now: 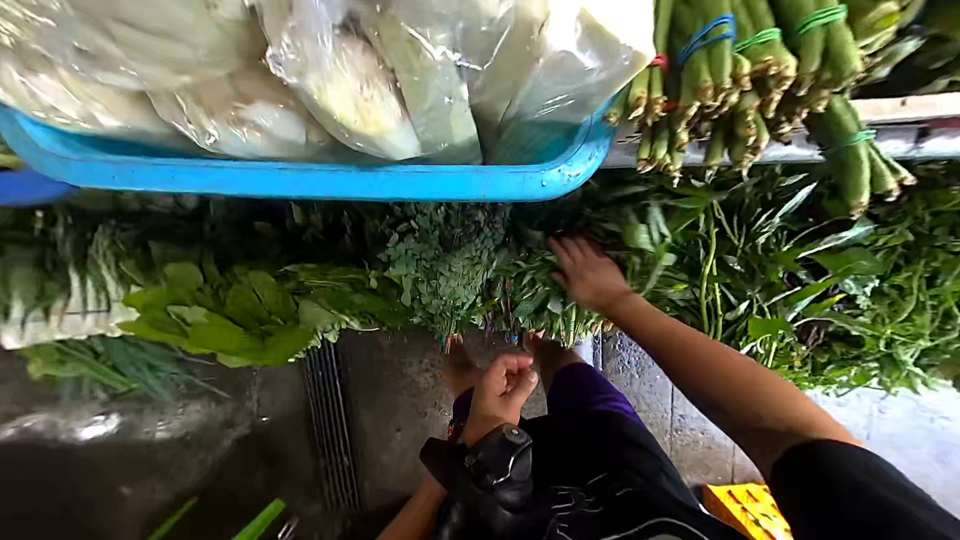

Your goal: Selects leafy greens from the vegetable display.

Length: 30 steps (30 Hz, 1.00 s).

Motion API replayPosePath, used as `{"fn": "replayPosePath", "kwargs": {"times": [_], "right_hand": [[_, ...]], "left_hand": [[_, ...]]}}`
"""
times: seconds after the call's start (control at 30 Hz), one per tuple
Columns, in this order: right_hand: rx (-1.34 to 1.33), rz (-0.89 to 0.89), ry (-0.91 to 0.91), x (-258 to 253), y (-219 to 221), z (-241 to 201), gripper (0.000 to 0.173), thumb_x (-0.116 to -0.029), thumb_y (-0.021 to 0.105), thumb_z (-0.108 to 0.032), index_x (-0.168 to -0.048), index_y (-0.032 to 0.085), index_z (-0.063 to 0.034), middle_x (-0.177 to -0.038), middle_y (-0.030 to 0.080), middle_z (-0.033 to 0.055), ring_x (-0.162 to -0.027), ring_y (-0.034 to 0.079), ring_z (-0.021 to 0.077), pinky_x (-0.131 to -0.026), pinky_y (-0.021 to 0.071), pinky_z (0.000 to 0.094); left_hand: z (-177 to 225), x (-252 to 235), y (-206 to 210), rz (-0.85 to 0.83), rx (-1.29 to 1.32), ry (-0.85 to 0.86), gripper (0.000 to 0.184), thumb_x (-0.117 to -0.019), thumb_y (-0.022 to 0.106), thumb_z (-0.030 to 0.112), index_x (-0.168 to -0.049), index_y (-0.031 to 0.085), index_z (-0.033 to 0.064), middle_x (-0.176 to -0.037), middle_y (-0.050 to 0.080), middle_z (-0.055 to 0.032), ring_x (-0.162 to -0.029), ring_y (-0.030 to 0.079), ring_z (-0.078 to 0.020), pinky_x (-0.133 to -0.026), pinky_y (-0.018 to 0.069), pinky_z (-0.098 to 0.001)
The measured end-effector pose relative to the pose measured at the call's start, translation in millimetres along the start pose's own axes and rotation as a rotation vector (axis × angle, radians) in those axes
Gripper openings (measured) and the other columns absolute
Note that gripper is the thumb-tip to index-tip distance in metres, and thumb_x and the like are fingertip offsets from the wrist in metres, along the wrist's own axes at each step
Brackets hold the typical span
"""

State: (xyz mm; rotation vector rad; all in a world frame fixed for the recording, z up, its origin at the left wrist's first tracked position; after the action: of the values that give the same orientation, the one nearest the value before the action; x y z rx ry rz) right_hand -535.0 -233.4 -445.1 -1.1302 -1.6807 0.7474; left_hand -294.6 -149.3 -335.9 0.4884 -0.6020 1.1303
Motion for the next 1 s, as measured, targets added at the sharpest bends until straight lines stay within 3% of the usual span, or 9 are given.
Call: {"fn": "replayPosePath", "kwargs": {"times": [0.1, 0.33, 0.53, 0.63, 0.67, 0.73, 0.8, 0.87, 1.0], "right_hand": [[0.07, -0.063, 0.082, 17, -10, 31, 0.065, -0.1042, 0.056, -0.043, -0.158, 0.037, -0.0122, -0.157, 0.044, 0.0182, -0.131, 0.054, 0.0455, -0.103, 0.045, 0.0657], [0.09, -0.141, 0.256, 25, -10, 45, 0.063, -0.1049, 0.056, -0.039, -0.159, 0.036, -0.0139, -0.156, 0.045, 0.0197, -0.125, 0.058, 0.0496, -0.096, 0.0483, 0.0676], [0.065, 0.044, 0.176, 40, -20, 37, 0.075, -0.0951, 0.071, -0.026, -0.16, 0.035, -0.0152, -0.148, 0.05, 0.0265, -0.126, 0.055, 0.0536, -0.095, 0.0483, 0.0695], [-0.019, 0.546, -0.138, 74, -26, -7, 0.054, -0.0938, 0.071, -0.025, -0.144, 0.053, -0.0148, -0.143, 0.057, 0.0221, -0.133, 0.053, 0.0443, -0.106, 0.045, 0.0625], [-0.13, 0.616, -0.245, 91, -20, -29, 0.039, -0.0978, 0.065, -0.026, -0.135, 0.055, -0.0202, -0.135, 0.062, 0.0137, -0.13, 0.057, 0.0328, -0.107, 0.0469, 0.0518], [-0.433, 0.505, -0.319, 119, 18, -71, 0.013, -0.1005, 0.058, -0.028, -0.109, 0.065, -0.021, -0.11, 0.069, 0.0049, -0.109, 0.065, 0.0204, -0.096, 0.0539, 0.039], [-0.697, 0.078, 0.053, 125, 72, -93, 0.04, -0.1014, 0.058, -0.036, -0.116, 0.07, -0.0011, -0.116, 0.07, 0.0182, -0.113, 0.066, 0.0284, -0.099, 0.0544, 0.0434], [-0.97, -0.291, 0.528, 107, 125, -86, 0.083, -0.0977, 0.056, -0.06, -0.15, 0.043, 0.0029, -0.149, 0.048, 0.0264, -0.141, 0.047, 0.038, -0.118, 0.0385, 0.0542], [-1.125, -0.286, 0.91, 68, 153, -78, 0.096, -0.0889, 0.053, -0.076, -0.146, 0.049, 0.0013, -0.134, 0.061, 0.0286, -0.13, 0.056, 0.0432, -0.109, 0.0415, 0.0655]], "left_hand": [[-1, 0, 8, 0.027, -0.144, -0.116, 0.032, -0.0943, 0.067, 0.012, -0.123, 0.064, -0.0021, -0.103, 0.069, -0.0101, -0.085, 0.068, -0.0123, -0.078, 0.0583, -0.0286], [-35, -40, 3, 0.303, -0.574, -0.09, 0.046, -0.0863, 0.08, 0.029, -0.126, 0.067, 0.0102, -0.155, 0.041, -0.0229, -0.126, 0.056, -0.0314, -0.092, 0.0542, -0.0406], [-102, -71, -17, 0.44, -0.368, -0.167, 0.115, -0.0727, 0.09, 0.032, -0.159, 0.023, -0.0026, -0.159, 0.033, -0.0296, -0.144, 0.04, -0.0381, -0.116, 0.0398, -0.0477], [-130, -95, -26, 0.397, -0.46, -0.205, 0.127, -0.0695, 0.091, 0.042, -0.16, 0.016, -0.0053, -0.158, 0.034, -0.0319, -0.146, 0.038, -0.0397, -0.12, 0.0326, -0.0508], [-136, -103, -26, 0.375, -0.482, -0.209, 0.126, -0.0695, 0.091, 0.044, -0.159, 0.018, -0.0065, -0.156, 0.037, -0.0319, -0.146, 0.039, -0.0391, -0.121, 0.0293, -0.0521], [-145, -115, -27, 0.368, -0.491, -0.217, 0.122, -0.0663, 0.093, 0.046, -0.154, 0.028, -0.0083, -0.143, 0.052, -0.0311, -0.133, 0.054, -0.0371, -0.113, 0.0436, -0.0503], [-145, -123, -30, 0.343, -0.46, -0.236, 0.117, -0.0665, 0.095, 0.041, -0.15, 0.031, -0.0111, -0.138, 0.054, -0.0331, -0.128, 0.057, -0.0384, -0.108, 0.0477, -0.0504], [-143, -132, -34, 0.337, -0.478, -0.274, 0.111, -0.0659, 0.097, 0.036, -0.146, 0.037, -0.011, -0.129, 0.061, -0.0298, -0.119, 0.063, -0.036, -0.104, 0.0509, -0.0496], [-140, -135, -29, 0.263, -0.489, -0.258, 0.09, -0.0646, 0.096, 0.029, -0.134, 0.052, -0.0085, -0.114, 0.07, -0.0206, -0.108, 0.068, -0.0266, -0.099, 0.0543, -0.045]]}}
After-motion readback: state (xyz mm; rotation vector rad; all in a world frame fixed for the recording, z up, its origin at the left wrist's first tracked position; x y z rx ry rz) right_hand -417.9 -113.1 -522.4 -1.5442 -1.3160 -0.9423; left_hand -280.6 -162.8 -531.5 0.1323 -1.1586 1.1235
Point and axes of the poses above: each hand's wrist, its own x-axis away from the middle knuckle, its own y-axis out of the palm, z = x × y, the point moved 4 cm from there along -x, towards the middle knuckle
